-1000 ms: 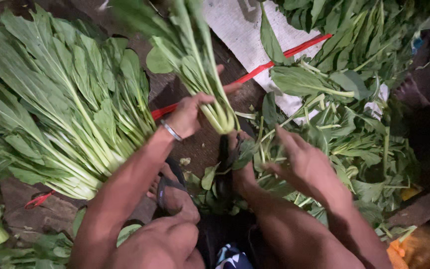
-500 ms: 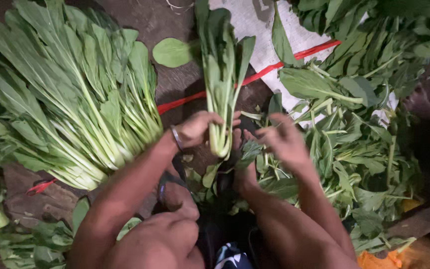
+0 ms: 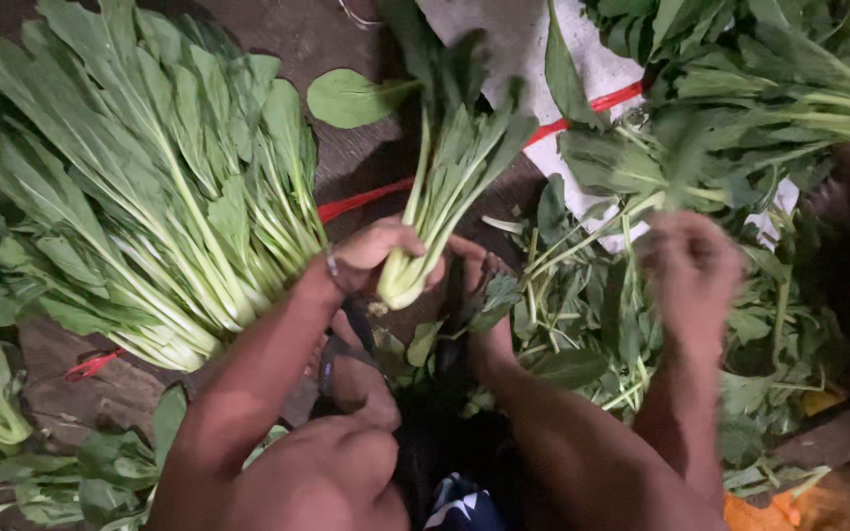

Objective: The person gathers leafy green vegetables, aligns the stems, and ties them into bundles using red plastic ties. The person repeats this process multiple times, placing each completed bundle on the floor.

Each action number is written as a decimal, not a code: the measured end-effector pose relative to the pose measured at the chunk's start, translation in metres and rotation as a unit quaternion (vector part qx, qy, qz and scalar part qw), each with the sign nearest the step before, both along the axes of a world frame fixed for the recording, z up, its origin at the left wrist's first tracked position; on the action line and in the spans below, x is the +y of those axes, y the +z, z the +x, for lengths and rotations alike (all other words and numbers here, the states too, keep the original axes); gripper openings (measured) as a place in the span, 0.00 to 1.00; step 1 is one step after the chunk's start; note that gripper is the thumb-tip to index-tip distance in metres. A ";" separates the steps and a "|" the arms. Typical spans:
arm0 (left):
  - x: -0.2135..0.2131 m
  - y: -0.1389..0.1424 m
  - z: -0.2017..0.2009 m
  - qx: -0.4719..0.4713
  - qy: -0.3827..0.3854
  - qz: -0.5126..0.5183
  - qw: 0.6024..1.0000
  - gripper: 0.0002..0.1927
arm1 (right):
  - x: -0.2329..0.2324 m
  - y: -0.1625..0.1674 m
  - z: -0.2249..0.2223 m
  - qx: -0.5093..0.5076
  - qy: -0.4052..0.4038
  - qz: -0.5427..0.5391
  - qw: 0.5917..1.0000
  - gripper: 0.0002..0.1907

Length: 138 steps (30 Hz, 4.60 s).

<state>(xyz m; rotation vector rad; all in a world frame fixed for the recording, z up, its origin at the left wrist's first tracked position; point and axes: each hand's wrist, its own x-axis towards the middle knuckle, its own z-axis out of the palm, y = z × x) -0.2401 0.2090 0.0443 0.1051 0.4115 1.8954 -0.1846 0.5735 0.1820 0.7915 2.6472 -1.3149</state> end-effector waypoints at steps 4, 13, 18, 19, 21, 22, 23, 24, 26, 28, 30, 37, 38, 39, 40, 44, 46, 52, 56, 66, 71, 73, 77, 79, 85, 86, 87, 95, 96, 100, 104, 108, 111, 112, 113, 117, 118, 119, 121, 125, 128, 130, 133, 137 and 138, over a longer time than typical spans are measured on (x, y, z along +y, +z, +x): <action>-0.019 0.011 -0.008 0.095 -0.019 0.003 0.995 0.36 | 0.021 0.010 0.004 0.013 0.235 0.522 0.820 0.40; 0.031 0.074 0.011 0.358 -0.031 -0.548 0.755 0.47 | -0.092 -0.112 0.046 -0.110 0.688 0.150 0.701 0.29; -0.058 0.128 0.000 0.373 0.270 -0.313 0.831 0.34 | -0.010 -0.102 0.053 -0.122 0.612 0.073 0.778 0.19; -0.077 0.139 -0.001 0.378 0.265 -0.305 0.833 0.35 | 0.002 -0.096 0.052 -0.172 0.557 0.054 0.811 0.18; -0.110 0.162 -0.001 0.399 0.310 -0.227 0.832 0.32 | 0.014 -0.084 0.047 -0.208 0.581 0.122 0.778 0.18; -0.123 0.173 -0.001 0.411 0.359 -0.157 0.823 0.28 | 0.014 -0.078 0.045 -0.280 0.577 0.159 0.751 0.21; -0.135 0.182 -0.002 0.390 0.378 -0.160 0.824 0.24 | 0.012 -0.073 0.041 -0.348 0.570 0.194 0.719 0.23; -0.145 0.189 -0.001 0.366 0.394 -0.164 0.827 0.22 | 0.006 -0.068 0.038 -0.416 0.557 0.228 0.681 0.26; -0.156 0.200 0.011 0.305 0.425 -0.256 0.813 0.23 | -0.011 -0.069 0.032 -0.211 0.585 0.184 0.761 0.36; -0.168 0.205 0.034 0.229 0.443 -0.427 0.754 0.33 | -0.035 -0.083 0.025 -0.073 0.616 0.158 0.768 0.39; -0.171 0.189 0.050 0.270 0.441 -0.573 0.635 0.22 | -0.064 -0.110 0.019 -0.007 0.678 0.153 0.719 0.36; -0.160 0.116 0.114 0.252 0.361 -0.818 0.370 0.37 | -0.107 -0.121 0.003 -0.044 0.723 0.104 0.682 0.18; -0.155 0.108 0.120 0.325 0.373 -0.808 0.319 0.42 | -0.108 -0.107 0.002 -0.037 0.732 0.104 0.672 0.18; -0.153 0.100 0.124 0.293 0.387 -0.808 0.335 0.42 | -0.110 -0.092 0.002 -0.032 0.740 0.104 0.664 0.18; -0.150 0.091 0.124 0.262 0.400 -0.805 0.350 0.43 | -0.113 -0.077 0.002 -0.012 0.736 0.075 0.673 0.21; -0.149 0.062 0.120 0.327 0.324 -0.826 0.325 0.46 | -0.128 -0.040 0.017 0.037 0.676 0.030 0.735 0.22; -0.150 0.057 0.126 0.338 0.319 -0.846 0.261 0.38 | -0.128 -0.039 0.028 -0.022 0.640 0.045 0.767 0.21; -0.179 0.062 0.118 0.343 0.404 -0.817 0.226 0.33 | -0.085 -0.080 0.046 -0.148 0.643 0.075 0.747 0.25; -0.198 0.067 0.079 0.454 0.266 -0.788 0.319 0.37 | -0.043 -0.093 0.022 -0.188 0.641 0.107 0.736 0.27; -0.184 0.089 0.064 0.565 0.143 -0.714 0.389 0.29 | -0.085 -0.037 -0.145 -0.126 0.610 0.414 0.664 0.34; -0.165 0.076 0.016 0.602 0.163 -0.720 0.304 0.29 | -0.239 -0.118 -0.197 0.217 0.603 0.253 0.724 0.33; -0.139 0.063 0.007 0.626 0.065 -0.739 0.242 0.27 | -0.265 -0.135 -0.201 0.174 0.607 0.293 0.718 0.29; -0.087 0.042 0.030 0.673 -0.206 -0.664 0.251 0.32 | -0.215 -0.135 -0.181 0.116 0.622 0.247 0.734 0.23; -0.074 0.038 0.058 0.662 -0.264 -0.637 0.295 0.30 | -0.146 -0.112 -0.146 0.076 0.599 0.168 0.779 0.12; -0.042 0.013 0.063 0.669 -0.344 -0.608 0.255 0.38 | 0.046 -0.008 -0.009 -0.501 0.661 0.308 0.466 0.16; -0.034 0.005 0.058 0.671 -0.322 -0.615 0.261 0.43 | 0.061 0.002 -0.006 -0.572 0.590 0.241 0.516 0.23; -0.027 -0.005 0.047 0.677 -0.274 -0.646 0.220 0.38 | 0.068 0.002 -0.016 -0.439 0.545 0.189 0.689 0.30; -0.004 -0.064 0.035 0.657 -0.135 -0.736 0.091 0.26 | 0.029 -0.079 -0.263 -0.008 0.277 0.194 0.941 0.22; -0.006 -0.067 0.037 0.658 -0.135 -0.731 0.123 0.23 | 0.023 -0.082 -0.290 -0.022 0.235 0.209 0.949 0.23; -0.012 -0.072 0.035 0.652 -0.143 -0.701 0.249 0.09 | -0.015 -0.086 -0.370 0.180 0.199 0.264 0.927 0.19; -0.015 -0.069 0.029 0.663 -0.103 -0.677 0.302 0.08 | -0.062 -0.101 -0.418 -0.026 -0.027 -0.159 0.987 0.19; -0.015 -0.051 0.024 0.630 -0.088 -0.676 0.373 0.15 | -0.089 -0.115 -0.437 0.096 -0.094 -0.510 0.849 0.11; -0.010 -0.033 0.014 0.620 0.031 -0.681 0.388 0.25 | -0.098 -0.119 -0.444 0.149 -0.143 -0.594 0.778 0.12; -0.009 -0.028 0.010 0.608 0.035 -0.684 0.403 0.25 | -0.101 -0.119 -0.447 0.126 -0.193 -0.562 0.794 0.15; -0.009 -0.024 0.006 0.597 0.039 -0.685 0.416 0.26 | -0.102 -0.118 -0.451 0.104 -0.242 -0.529 0.807 0.19; -0.006 -0.013 0.000 0.588 0.034 -0.681 0.436 0.25 | -0.097 -0.108 -0.467 0.205 -0.178 -0.580 0.768 0.21; -0.006 -0.013 0.001 0.594 0.044 -0.672 0.441 0.26 | -0.092 -0.104 -0.471 0.231 -0.176 -0.647 0.705 0.22; -0.005 -0.012 0.003 0.597 0.053 -0.663 0.448 0.26 | -0.087 -0.100 -0.472 0.252 -0.173 -0.708 0.636 0.23; -0.005 -0.012 0.008 0.590 0.051 -0.663 0.458 0.27 | -0.075 -0.094 -0.472 0.273 -0.157 -0.731 0.605 0.28; -0.005 -0.006 0.010 0.589 0.075 -0.659 0.462 0.26 | -0.057 -0.089 -0.472 0.267 -0.149 -0.749 0.588 0.27; -0.007 0.003 0.006 0.579 0.069 -0.659 0.475 0.26 | -0.040 -0.090 -0.460 0.272 -0.086 -0.723 0.629 0.24; -0.007 0.008 0.004 0.572 0.095 -0.649 0.493 0.27 | -0.021 -0.094 -0.439 0.265 -0.040 -0.742 0.614 0.23; -0.007 0.008 0.004 0.511 0.111 -0.653 0.548 0.27 | 0.013 -0.098 -0.367 0.210 -0.045 -0.785 0.582 0.19; 0.007 -0.021 -0.016 0.444 0.190 -0.544 0.686 0.29 | 0.040 -0.106 -0.248 0.138 0.006 -0.780 0.610 0.26; 0.015 -0.032 -0.027 0.338 0.140 -0.502 0.784 0.33 | 0.039 -0.111 -0.224 0.128 -0.012 -0.782 0.610 0.28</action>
